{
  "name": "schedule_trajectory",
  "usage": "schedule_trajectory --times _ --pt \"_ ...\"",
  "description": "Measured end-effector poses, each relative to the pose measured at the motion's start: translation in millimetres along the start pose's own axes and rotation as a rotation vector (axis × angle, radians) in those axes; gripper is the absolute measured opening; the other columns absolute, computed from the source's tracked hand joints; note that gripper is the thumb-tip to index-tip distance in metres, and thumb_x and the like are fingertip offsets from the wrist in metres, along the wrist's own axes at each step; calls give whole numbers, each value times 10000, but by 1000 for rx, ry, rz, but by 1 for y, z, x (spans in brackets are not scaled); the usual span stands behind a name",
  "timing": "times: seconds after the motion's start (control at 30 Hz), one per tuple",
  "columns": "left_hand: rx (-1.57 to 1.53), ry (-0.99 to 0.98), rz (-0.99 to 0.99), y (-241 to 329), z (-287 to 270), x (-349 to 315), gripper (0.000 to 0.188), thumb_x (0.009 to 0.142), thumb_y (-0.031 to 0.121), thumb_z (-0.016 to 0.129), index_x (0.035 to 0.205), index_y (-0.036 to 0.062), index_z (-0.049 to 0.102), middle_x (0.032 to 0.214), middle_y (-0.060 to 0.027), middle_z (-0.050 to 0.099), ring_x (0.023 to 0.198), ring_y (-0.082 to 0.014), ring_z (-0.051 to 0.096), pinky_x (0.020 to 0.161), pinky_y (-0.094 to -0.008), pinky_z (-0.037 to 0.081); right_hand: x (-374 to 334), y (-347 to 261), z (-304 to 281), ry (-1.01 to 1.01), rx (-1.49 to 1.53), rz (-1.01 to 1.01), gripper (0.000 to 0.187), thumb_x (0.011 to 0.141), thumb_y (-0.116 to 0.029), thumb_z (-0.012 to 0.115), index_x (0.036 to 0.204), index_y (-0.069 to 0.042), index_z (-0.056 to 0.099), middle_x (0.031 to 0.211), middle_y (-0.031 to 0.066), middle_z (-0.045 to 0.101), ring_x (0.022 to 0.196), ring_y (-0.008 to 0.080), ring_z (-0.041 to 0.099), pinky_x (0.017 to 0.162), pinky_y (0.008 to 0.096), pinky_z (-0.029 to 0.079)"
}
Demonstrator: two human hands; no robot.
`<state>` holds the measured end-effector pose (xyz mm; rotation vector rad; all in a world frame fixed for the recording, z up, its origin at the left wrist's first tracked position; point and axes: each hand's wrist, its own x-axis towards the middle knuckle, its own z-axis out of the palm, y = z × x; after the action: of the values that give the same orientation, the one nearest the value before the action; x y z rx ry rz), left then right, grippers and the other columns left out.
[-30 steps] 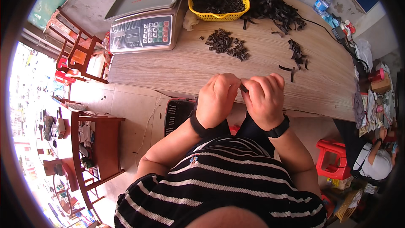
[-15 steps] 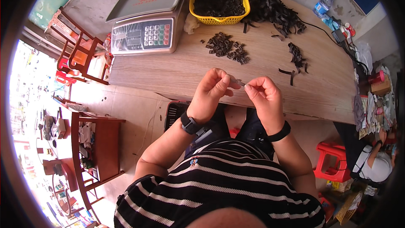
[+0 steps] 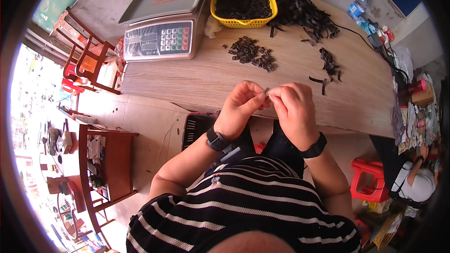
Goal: The recorder is sorting and assembling small black plastic components at a workshop desk.
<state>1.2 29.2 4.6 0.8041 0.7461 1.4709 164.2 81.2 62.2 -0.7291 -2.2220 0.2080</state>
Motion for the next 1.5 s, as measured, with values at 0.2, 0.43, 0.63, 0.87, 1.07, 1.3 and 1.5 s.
schedule_trajectory --times 0.2,0.43,0.63,0.87,1.07,1.3,1.5 --pt "94 -35 67 6 4 -2 133 1000 113 621 1117 58 588 983 -40 690 937 -123 647 841 -276 501 3 -1 1 -10 88 77 136 848 -34 691 954 -99 635 850 43 628 842 269 592 813 401 433" --pt "87 17 42 11 -1 -4 109 996 113 627 1093 69 599 918 -39 701 880 -124 660 816 -262 501 -2 10 -16 64 200 252 141 869 -4 691 995 -61 670 919 74 669 910 279 604 801 371 485" --pt "170 20 30 16 -6 -7 71 996 97 624 1059 71 603 912 -37 697 866 -124 660 802 -257 501 -11 29 -33 59 96 217 130 879 -28 680 1003 -68 670 928 73 670 901 282 611 838 379 461" --pt "1053 -2 198 39 -54 -64 160 888 -24 679 1037 19 637 955 -90 688 848 -182 676 762 -305 545 -53 100 -67 -264 -579 350 349 892 -167 678 1225 -69 635 1192 103 616 1093 286 575 946 466 420" --pt "1479 155 64 11 -122 -126 116 855 33 658 967 58 644 940 -124 679 889 -341 649 750 -416 535 -43 94 -47 -408 -559 317 466 908 -264 674 1315 -67 561 1390 80 534 1287 291 468 1024 541 386" --pt "1901 99 -252 -27 -190 -153 131 871 94 622 1002 98 634 969 -106 673 959 -339 631 793 -451 538 -54 47 -28 -544 -386 213 601 876 -307 706 1371 -26 514 1464 129 472 1359 301 417 1133 543 278" --pt "1634 114 -23 15 -111 -114 150 854 116 660 998 77 642 949 -98 672 923 -341 642 803 -435 534 -75 26 -14 -462 -377 178 662 866 -306 723 1419 -46 471 1457 121 464 1324 276 449 1110 529 316"
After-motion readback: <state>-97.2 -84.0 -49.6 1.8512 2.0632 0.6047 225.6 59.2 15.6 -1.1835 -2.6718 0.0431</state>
